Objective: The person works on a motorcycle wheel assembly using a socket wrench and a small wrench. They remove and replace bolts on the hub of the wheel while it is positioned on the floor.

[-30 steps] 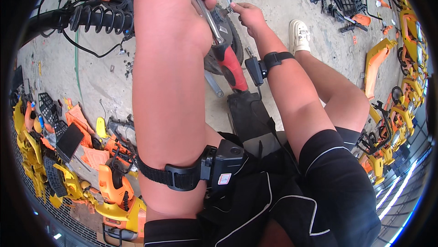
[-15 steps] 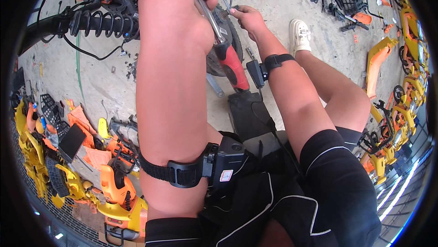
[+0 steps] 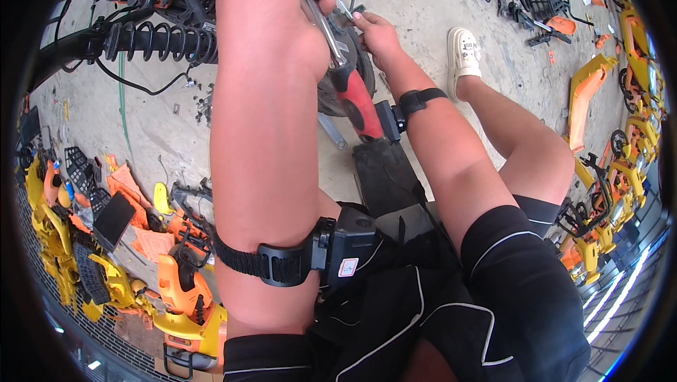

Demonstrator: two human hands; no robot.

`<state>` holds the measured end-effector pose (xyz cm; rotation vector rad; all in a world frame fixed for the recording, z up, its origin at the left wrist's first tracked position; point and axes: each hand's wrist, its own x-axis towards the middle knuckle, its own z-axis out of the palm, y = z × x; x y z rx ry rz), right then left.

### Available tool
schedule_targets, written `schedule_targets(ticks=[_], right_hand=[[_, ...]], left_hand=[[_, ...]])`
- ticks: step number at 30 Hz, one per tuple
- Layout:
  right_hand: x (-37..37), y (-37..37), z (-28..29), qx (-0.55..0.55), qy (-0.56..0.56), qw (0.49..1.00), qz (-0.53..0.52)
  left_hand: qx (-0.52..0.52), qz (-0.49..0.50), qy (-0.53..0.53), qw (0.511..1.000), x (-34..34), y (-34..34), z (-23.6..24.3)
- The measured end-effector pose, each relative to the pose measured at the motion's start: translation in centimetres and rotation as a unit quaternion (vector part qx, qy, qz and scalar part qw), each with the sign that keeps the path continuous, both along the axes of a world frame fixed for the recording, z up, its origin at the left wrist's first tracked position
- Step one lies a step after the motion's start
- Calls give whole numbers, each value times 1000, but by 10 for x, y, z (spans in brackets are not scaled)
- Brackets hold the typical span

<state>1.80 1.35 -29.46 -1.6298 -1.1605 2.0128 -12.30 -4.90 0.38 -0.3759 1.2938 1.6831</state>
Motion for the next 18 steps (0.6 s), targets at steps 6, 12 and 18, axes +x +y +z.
schedule_targets(ticks=[6,12,18], right_hand=[[-4,3,8,-24,19,998,52],[4,6,5,9,-11,998,62],[0,9,5,11,-38,996,86]], left_hand=[[3,8,10,1000,2,-9,9],[-47,26,46,997,9,5,-5],[3,18,17,1000,4,-4,2]])
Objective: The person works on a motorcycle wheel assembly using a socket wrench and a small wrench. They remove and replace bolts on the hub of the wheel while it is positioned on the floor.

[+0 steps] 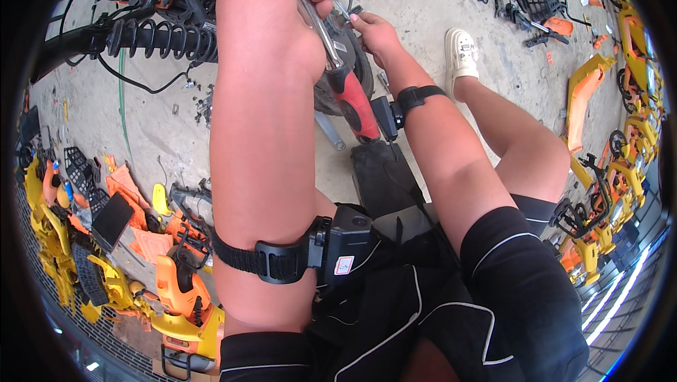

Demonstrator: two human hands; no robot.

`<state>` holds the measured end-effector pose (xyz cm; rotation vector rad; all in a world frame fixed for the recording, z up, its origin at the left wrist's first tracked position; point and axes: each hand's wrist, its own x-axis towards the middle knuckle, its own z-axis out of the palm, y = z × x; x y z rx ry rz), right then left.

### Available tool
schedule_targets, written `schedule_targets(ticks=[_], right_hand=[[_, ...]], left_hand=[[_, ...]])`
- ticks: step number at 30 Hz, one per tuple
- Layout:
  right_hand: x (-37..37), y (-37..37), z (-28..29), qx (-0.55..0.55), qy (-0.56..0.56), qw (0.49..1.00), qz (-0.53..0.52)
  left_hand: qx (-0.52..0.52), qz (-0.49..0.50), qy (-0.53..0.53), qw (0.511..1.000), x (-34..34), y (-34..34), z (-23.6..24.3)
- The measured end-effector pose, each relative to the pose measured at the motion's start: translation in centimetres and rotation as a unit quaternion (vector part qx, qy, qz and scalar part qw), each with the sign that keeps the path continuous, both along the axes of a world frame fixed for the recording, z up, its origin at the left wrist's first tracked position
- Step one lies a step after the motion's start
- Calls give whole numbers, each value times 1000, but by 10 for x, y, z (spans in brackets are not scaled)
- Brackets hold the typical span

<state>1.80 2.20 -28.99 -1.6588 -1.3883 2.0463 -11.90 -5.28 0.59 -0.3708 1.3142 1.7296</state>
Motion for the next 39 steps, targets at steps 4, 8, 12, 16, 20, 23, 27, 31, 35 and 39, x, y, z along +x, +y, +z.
schedule_targets(ticks=[4,8,12,16,20,23,27,31,35,39], right_hand=[[-1,-1,2,-5,1,1000,-1],[4,1,7,-31,17,999,9],[36,7,-10,-161,111,971,-135],[53,8,-15,-121,129,980,-95],[43,14,-5,93,58,990,-85],[29,27,4,137,57,989,-20],[17,35,17,176,34,984,19],[-4,18,16,38,105,991,-77],[44,46,-34,-6,161,977,-140],[15,21,6,18,129,979,-159]], left_hand=[[7,-4,-10,1000,-1,-1,3],[-16,5,1,1000,-1,2,0],[10,0,6,1000,-8,-3,-9],[-6,33,26,999,-11,-11,-6],[-3,34,5,999,-15,-12,-7],[-14,51,-16,998,-13,-15,0],[-26,30,45,998,-5,-18,-23],[-72,15,26,997,14,-23,-4],[-73,-176,188,964,56,-10,-7],[-61,-292,289,910,83,-24,0]])
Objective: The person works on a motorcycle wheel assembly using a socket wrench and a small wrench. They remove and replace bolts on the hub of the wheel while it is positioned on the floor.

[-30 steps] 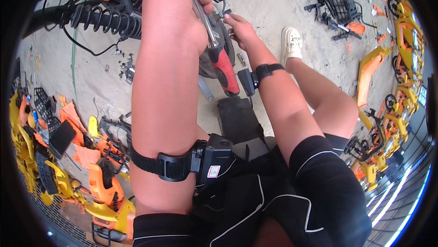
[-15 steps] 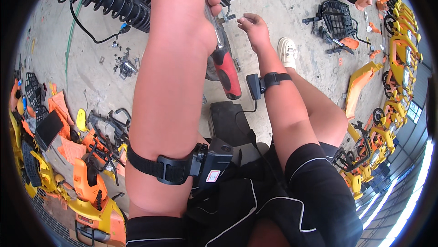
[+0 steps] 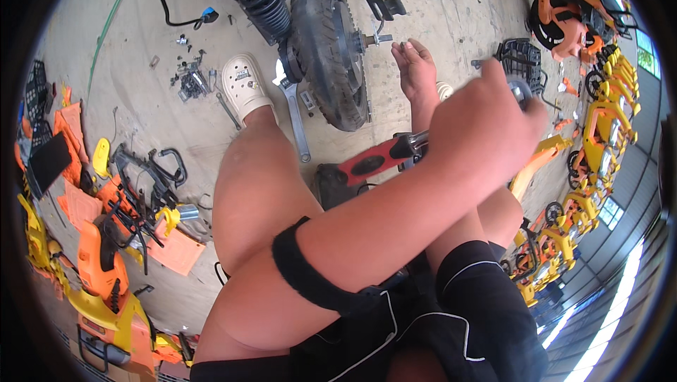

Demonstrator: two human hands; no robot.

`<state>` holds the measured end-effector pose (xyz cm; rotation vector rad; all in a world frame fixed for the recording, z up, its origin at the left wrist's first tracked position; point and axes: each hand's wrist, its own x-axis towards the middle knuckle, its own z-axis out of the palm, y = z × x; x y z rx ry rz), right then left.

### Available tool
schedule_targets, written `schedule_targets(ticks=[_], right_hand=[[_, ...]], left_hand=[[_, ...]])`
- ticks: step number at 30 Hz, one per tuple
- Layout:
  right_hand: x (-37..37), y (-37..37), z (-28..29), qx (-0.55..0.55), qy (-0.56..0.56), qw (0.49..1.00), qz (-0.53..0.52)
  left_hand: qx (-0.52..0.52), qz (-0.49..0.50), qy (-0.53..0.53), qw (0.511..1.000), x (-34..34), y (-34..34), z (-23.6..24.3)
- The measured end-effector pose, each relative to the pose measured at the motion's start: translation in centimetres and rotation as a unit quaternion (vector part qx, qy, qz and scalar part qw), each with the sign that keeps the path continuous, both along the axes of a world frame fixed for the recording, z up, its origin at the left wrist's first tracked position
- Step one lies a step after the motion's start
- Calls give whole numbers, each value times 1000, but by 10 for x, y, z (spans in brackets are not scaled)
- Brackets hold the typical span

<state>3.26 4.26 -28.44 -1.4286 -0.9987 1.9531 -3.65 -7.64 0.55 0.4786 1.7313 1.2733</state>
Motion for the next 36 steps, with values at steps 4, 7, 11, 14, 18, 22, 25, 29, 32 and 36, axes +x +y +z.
schedule_targets(ticks=[4,7,11,14,18,22,25,29,32,36], right_hand=[[5,12,1,56,-39,995,71],[1,9,-5,63,-31,993,99],[3,10,-11,93,-73,986,118],[9,11,-4,78,-70,991,86],[57,-4,-16,-105,-55,991,68],[153,-38,-63,-218,-124,952,176],[279,-66,-128,12,-116,915,386],[185,-143,-76,-261,-288,891,234],[146,-158,-75,-187,-314,793,487],[108,-182,-106,-39,-378,747,546]], left_hand=[[17,-64,51,996,21,6,-13],[-6,-84,-13,996,17,8,-13],[-3,-93,-9,996,13,9,-15],[18,-88,21,996,14,8,-19],[19,-118,44,992,25,4,-17],[-6,-153,38,987,51,15,-22],[34,-159,34,986,60,25,-15],[3,-104,112,988,50,30,-29],[-33,-123,164,978,37,34,-25],[-12,-97,158,983,26,25,-26]])
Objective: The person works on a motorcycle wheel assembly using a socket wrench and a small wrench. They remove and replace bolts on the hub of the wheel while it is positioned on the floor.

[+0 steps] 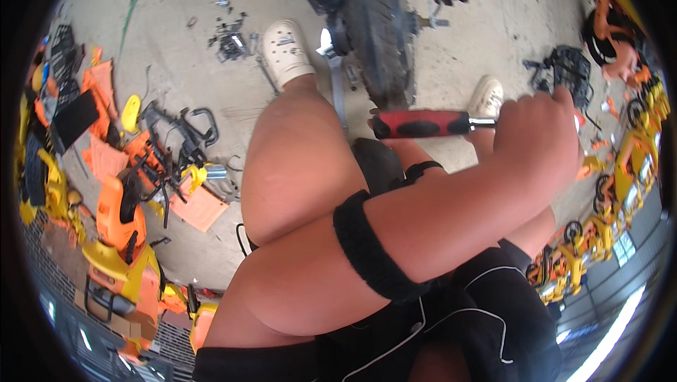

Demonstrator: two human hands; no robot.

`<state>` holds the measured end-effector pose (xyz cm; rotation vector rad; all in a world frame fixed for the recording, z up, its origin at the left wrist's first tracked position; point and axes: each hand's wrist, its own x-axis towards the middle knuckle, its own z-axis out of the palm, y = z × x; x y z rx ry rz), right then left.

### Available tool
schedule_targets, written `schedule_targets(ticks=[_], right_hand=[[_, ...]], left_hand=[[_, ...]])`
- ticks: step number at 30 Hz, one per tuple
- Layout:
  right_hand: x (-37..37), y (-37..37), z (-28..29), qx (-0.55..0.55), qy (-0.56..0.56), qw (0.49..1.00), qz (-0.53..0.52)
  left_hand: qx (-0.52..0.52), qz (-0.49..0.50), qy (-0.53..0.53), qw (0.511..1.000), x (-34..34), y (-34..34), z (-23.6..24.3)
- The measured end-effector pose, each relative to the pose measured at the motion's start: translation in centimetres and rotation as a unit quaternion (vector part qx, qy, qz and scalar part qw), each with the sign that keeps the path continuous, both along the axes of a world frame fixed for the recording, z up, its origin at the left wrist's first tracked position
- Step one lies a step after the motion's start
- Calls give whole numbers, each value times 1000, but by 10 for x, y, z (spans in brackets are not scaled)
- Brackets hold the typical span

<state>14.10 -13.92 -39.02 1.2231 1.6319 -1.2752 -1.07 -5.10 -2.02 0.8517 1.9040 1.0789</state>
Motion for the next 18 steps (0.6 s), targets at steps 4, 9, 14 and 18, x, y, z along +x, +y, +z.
schedule_targets(ticks=[4,9,14,18], right_hand=[[-39,-30,-38,153,-3,988,-23],[-75,-62,-67,280,9,959,-48],[-84,-76,-87,397,27,916,-47],[-86,-77,-97,444,44,894,-41]], left_hand=[[14,30,-53,998,-20,-21,15],[-1,66,-37,997,-49,-54,16],[-6,113,-56,992,-80,-78,20],[5,177,-22,984,-78,-87,9]])
